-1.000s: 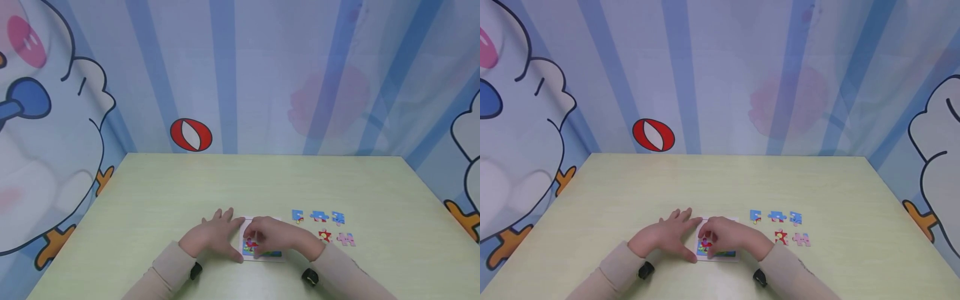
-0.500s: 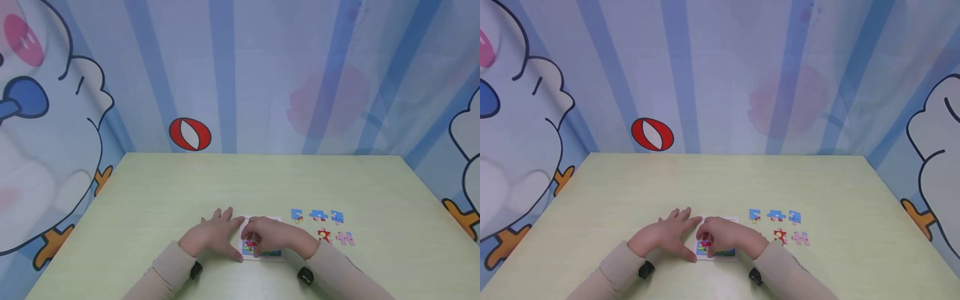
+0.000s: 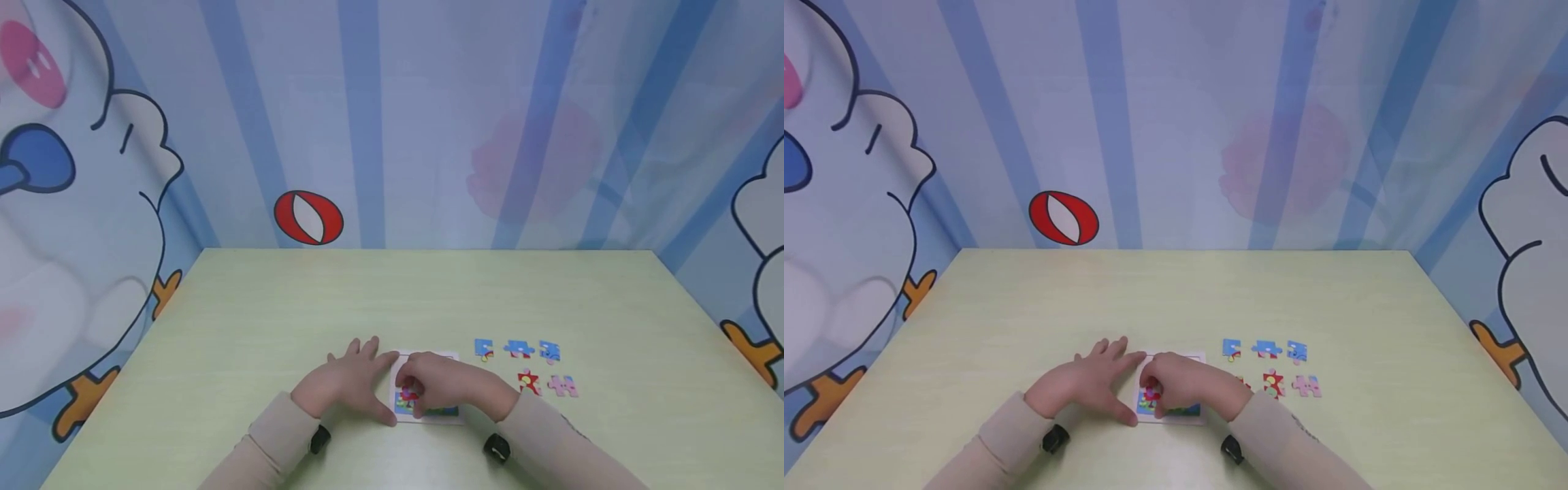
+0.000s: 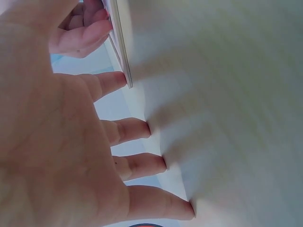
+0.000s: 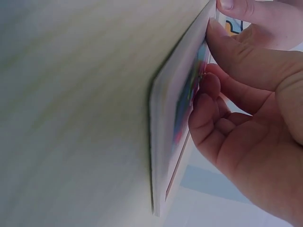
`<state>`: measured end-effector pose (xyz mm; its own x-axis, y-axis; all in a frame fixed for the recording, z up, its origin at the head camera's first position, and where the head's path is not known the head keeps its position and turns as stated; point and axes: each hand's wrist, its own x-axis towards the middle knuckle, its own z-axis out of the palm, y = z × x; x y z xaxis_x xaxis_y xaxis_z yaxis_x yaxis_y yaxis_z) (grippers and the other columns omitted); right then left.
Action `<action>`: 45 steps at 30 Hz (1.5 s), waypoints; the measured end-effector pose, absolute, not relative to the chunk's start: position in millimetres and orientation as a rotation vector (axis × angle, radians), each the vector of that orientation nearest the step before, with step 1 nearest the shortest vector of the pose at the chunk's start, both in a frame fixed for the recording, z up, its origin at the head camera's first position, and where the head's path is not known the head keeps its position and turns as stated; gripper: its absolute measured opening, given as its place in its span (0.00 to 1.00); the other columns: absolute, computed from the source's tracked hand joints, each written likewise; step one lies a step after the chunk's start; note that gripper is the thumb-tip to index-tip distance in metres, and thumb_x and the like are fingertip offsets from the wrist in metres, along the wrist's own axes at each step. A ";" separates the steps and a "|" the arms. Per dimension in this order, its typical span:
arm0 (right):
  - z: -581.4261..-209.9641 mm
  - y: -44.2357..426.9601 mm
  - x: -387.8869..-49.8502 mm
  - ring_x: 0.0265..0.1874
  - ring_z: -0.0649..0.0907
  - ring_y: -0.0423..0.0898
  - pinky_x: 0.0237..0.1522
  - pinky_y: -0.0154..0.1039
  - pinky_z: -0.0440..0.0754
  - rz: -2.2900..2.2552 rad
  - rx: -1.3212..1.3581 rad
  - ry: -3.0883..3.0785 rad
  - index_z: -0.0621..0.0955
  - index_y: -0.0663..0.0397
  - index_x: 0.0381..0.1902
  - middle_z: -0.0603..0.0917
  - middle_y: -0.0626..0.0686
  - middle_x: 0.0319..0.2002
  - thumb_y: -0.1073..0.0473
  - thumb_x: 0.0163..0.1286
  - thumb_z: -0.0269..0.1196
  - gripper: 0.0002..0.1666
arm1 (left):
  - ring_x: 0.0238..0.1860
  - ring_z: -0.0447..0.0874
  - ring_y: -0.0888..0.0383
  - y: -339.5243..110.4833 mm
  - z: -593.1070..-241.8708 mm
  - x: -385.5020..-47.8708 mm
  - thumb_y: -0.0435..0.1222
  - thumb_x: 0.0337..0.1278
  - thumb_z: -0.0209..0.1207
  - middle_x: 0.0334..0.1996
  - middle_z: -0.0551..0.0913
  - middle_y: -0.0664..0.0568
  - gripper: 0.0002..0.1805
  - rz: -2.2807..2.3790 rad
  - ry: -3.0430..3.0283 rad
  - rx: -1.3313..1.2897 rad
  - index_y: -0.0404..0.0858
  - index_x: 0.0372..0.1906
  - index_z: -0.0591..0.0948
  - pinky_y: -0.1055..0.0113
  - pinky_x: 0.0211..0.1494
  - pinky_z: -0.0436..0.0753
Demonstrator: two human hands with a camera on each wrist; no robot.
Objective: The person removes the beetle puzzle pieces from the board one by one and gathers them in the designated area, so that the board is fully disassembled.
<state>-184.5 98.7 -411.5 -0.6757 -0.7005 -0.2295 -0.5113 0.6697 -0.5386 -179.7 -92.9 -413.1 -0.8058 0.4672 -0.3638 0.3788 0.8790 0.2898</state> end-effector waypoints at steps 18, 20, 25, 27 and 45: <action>-416.2 97.0 -187.3 0.29 0.70 0.37 0.34 0.29 0.72 -0.584 -0.961 2.444 0.79 0.52 0.34 0.71 0.44 0.31 0.65 0.52 0.74 0.15 | 0.73 0.48 0.33 -92.4 -413.8 -180.1 0.63 0.37 0.69 0.75 0.50 0.40 0.56 0.282 2.616 0.615 0.51 0.74 0.59 0.24 0.60 0.56; -416.1 96.9 -186.7 0.29 0.70 0.37 0.34 0.29 0.72 -0.587 -0.958 2.448 0.79 0.52 0.34 0.71 0.44 0.31 0.65 0.51 0.74 0.15 | 0.73 0.48 0.33 -92.3 -413.4 -179.9 0.63 0.37 0.69 0.75 0.50 0.39 0.56 0.284 2.616 0.614 0.51 0.74 0.60 0.24 0.60 0.56; -416.4 97.6 -186.6 0.28 0.70 0.37 0.34 0.30 0.71 -0.603 -0.973 2.442 0.77 0.49 0.29 0.73 0.44 0.28 0.66 0.51 0.74 0.16 | 0.73 0.47 0.33 -92.2 -412.2 -179.4 0.63 0.37 0.69 0.75 0.50 0.39 0.56 0.286 2.616 0.610 0.50 0.74 0.60 0.24 0.60 0.56; -416.6 97.8 -186.8 0.28 0.70 0.37 0.34 0.30 0.71 -0.631 -0.972 2.432 0.76 0.49 0.29 0.74 0.44 0.27 0.67 0.50 0.74 0.17 | 0.73 0.47 0.33 -92.1 -411.8 -179.3 0.63 0.37 0.70 0.75 0.50 0.39 0.56 0.284 2.616 0.607 0.50 0.74 0.59 0.24 0.60 0.56; -416.3 99.3 -186.1 0.27 0.73 0.37 0.35 0.31 0.74 -0.667 -0.952 2.404 0.78 0.49 0.32 0.76 0.42 0.26 0.66 0.52 0.73 0.15 | 0.73 0.47 0.34 -91.8 -412.7 -179.8 0.63 0.37 0.69 0.75 0.50 0.40 0.56 0.281 2.617 0.611 0.51 0.74 0.60 0.24 0.60 0.55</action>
